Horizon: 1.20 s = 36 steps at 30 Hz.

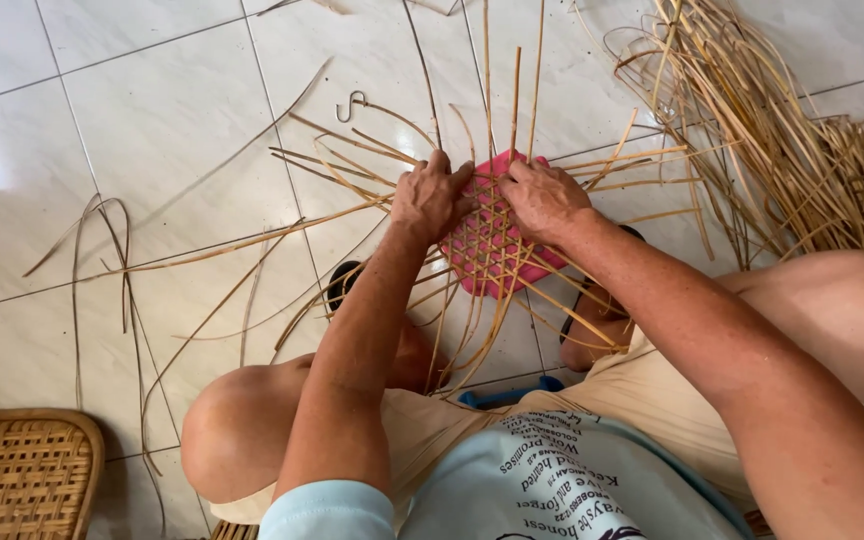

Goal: Weaving thin wooden strips into a basket structure on the floor.

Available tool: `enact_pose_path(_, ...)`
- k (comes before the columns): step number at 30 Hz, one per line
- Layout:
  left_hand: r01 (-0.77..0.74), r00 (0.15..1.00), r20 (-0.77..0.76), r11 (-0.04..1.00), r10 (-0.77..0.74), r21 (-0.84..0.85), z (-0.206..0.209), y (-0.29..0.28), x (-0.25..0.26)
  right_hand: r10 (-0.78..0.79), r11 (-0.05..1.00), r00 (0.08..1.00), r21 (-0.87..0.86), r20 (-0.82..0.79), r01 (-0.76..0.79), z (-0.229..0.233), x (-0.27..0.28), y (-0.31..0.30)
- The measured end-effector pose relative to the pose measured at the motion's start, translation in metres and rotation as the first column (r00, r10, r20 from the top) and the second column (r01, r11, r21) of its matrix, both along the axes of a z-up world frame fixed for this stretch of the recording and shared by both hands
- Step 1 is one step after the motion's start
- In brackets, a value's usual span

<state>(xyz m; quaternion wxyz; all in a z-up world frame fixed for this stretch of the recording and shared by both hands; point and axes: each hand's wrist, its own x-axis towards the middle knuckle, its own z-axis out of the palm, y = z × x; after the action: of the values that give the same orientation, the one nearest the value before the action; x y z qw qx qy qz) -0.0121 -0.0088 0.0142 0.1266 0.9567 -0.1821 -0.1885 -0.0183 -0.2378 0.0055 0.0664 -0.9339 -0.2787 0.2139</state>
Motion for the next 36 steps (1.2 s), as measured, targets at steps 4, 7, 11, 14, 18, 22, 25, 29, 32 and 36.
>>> enact_pose_path(4,0.101,0.983,0.153,0.995,-0.101,0.010,-0.012,0.001,-0.005,-0.004,1.000,1.000,0.007,-0.005,0.004,0.000,-0.001,0.000)
enact_pose_path(7,0.133,0.969,0.200,0.990,-0.141,0.053,-0.020,-0.003,-0.006,0.004,1.000,1.000,0.005,0.000,-0.004,-0.007,0.000,0.000)
enact_pose_path(11,0.090,0.975,0.202,0.995,-0.096,0.035,-0.018,-0.007,-0.001,0.012,1.000,1.000,0.001,0.005,-0.012,-0.001,0.002,-0.002)
enact_pose_path(14,0.091,0.971,0.227,0.994,-0.073,-0.067,-0.028,0.003,-0.003,0.011,1.000,0.999,-0.007,-0.033,-0.011,0.027,-0.002,0.003)
enact_pose_path(18,0.146,0.936,0.330,0.988,-0.121,-0.053,-0.029,0.005,-0.009,0.020,0.999,0.998,-0.032,-0.060,-0.021,0.036,-0.001,0.002)
enact_pose_path(22,0.182,0.914,0.391,0.972,-0.111,-0.151,-0.031,0.002,-0.015,0.016,0.998,0.999,-0.057,-0.050,-0.019,0.041,-0.006,-0.005)
enact_pose_path(25,0.189,0.932,0.342,0.966,-0.120,-0.176,-0.024,-0.001,-0.016,0.011,0.997,0.998,-0.080,-0.054,-0.016,0.045,-0.009,-0.010)
enact_pose_path(29,0.151,0.966,0.235,0.975,-0.110,-0.165,-0.002,-0.002,-0.025,-0.016,0.990,0.998,-0.143,-0.062,0.007,0.041,-0.020,-0.007)
enact_pose_path(32,0.202,0.967,0.173,0.977,-0.188,-0.064,-0.007,0.002,-0.017,0.042,0.982,0.993,-0.179,-0.113,-0.062,0.057,-0.019,-0.009)
enact_pose_path(36,0.194,0.975,0.120,0.980,-0.188,-0.041,0.001,0.006,-0.012,0.070,0.990,0.997,-0.121,-0.026,-0.073,0.036,-0.023,-0.006)
